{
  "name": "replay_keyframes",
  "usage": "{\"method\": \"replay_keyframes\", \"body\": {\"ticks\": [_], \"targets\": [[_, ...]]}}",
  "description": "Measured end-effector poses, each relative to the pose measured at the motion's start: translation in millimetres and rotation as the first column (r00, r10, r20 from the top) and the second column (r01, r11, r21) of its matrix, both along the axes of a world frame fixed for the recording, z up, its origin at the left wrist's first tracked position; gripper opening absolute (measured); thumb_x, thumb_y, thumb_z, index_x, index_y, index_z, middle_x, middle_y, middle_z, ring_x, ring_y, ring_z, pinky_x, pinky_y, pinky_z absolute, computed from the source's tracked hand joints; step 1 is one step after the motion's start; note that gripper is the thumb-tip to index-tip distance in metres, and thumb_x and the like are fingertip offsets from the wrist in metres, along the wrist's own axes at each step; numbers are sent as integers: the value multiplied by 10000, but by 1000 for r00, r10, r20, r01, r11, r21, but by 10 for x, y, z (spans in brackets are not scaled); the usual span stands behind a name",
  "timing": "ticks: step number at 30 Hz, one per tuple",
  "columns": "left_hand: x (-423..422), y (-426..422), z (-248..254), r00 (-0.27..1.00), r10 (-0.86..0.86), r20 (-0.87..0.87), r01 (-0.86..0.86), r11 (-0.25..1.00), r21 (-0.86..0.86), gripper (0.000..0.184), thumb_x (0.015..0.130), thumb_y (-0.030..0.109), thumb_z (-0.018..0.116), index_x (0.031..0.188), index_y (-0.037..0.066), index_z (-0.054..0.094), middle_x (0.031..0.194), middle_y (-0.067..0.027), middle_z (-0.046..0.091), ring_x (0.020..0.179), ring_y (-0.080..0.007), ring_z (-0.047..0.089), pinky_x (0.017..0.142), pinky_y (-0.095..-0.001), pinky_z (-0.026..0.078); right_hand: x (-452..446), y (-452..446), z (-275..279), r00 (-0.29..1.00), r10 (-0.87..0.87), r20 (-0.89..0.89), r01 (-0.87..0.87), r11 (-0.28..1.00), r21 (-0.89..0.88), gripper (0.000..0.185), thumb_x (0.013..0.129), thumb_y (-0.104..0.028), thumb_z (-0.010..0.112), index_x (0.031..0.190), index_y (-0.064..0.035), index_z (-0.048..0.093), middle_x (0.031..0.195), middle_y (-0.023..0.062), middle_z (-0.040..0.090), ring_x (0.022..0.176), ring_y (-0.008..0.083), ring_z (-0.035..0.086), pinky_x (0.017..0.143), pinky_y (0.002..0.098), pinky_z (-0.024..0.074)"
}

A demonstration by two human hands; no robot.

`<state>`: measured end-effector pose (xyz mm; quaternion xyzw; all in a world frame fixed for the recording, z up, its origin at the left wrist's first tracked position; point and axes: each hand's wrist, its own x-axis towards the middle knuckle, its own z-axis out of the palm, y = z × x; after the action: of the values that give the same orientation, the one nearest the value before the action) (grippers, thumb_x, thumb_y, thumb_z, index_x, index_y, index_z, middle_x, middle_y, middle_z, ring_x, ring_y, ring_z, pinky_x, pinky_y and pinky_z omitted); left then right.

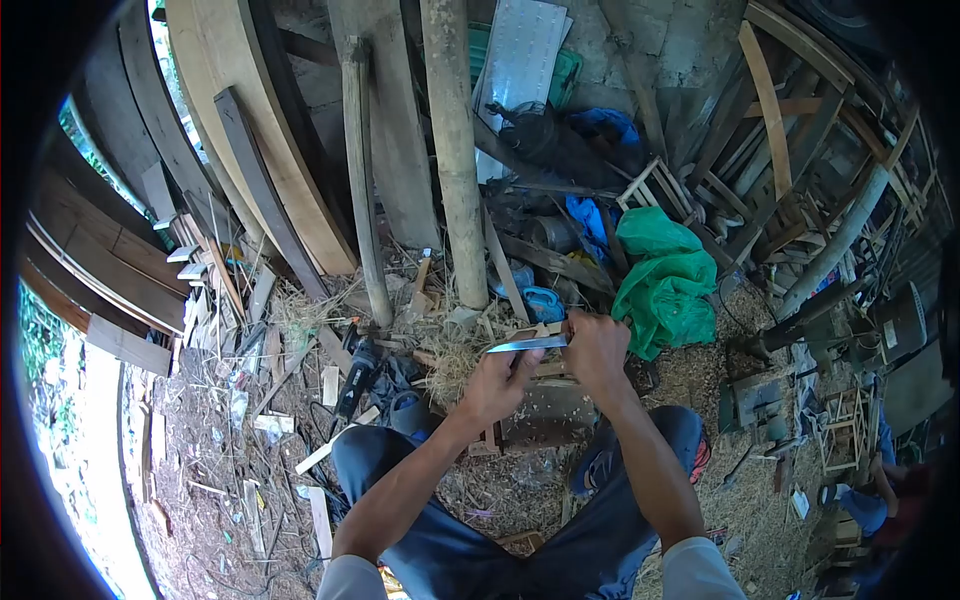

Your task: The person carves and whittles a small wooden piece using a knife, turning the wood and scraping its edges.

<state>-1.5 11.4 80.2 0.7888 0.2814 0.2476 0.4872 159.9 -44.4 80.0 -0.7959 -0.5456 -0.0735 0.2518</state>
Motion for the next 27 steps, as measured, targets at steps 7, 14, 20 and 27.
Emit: {"method": "replay_keyframes", "body": {"ticks": [7, 14, 20, 27], "targets": [[32, 14, -28, 1000, 13, -5, -12, 999, 52, 343, 929, 287, 493, 1153, 33, 548, 758, -85, 571, 665, -149, 500, 624, -291, 420, 68, -8, 23, 1000, -21, -3, 21, 997, -77, 8, 656, -102, 614, 648, -99, 616, 584, 150, 604, 569, 316, 625, 537, 423, 482], [-201, -25, 2, 972, 12, 236, -9, 1000, -12, 280, 939, 258, 478, 1041, 10, 561, 788, -69, 594, 681, -129, 520, 614, -284, 424, 945, -74, -507, 813, -507, 286, 536, 844, -26, 110, 716, -143, 606, 672, -46, 635, 646, 195, 614, 652, 321, 642, 513, 376, 503], [-97, 272, -85, 813, 326, 483, 44, 792, -609, 233, 918, 213, 534, 1034, 17, 583, 884, 9, 561, 839, -79, 473, 797, -227, 354, 517, -167, -408, 956, -24, -291, 22, 1000, -11, 283, 788, -250, 588, 708, 21, 600, 567, 166, 561, 570, 303, 589, 518, 374, 453], [-51, 261, -288, 742, 442, 504, 44, 717, -695, 153, 817, 100, 662, 937, 49, 580, 897, -16, 592, 821, -100, 544, 745, -256, 421, -86, -190, -153, 505, 122, -855, -184, 982, 32, 371, 821, -382, 621, 916, -24, 604, 657, 27, 545, 597, 119, 473, 549, 302, 369]]}}
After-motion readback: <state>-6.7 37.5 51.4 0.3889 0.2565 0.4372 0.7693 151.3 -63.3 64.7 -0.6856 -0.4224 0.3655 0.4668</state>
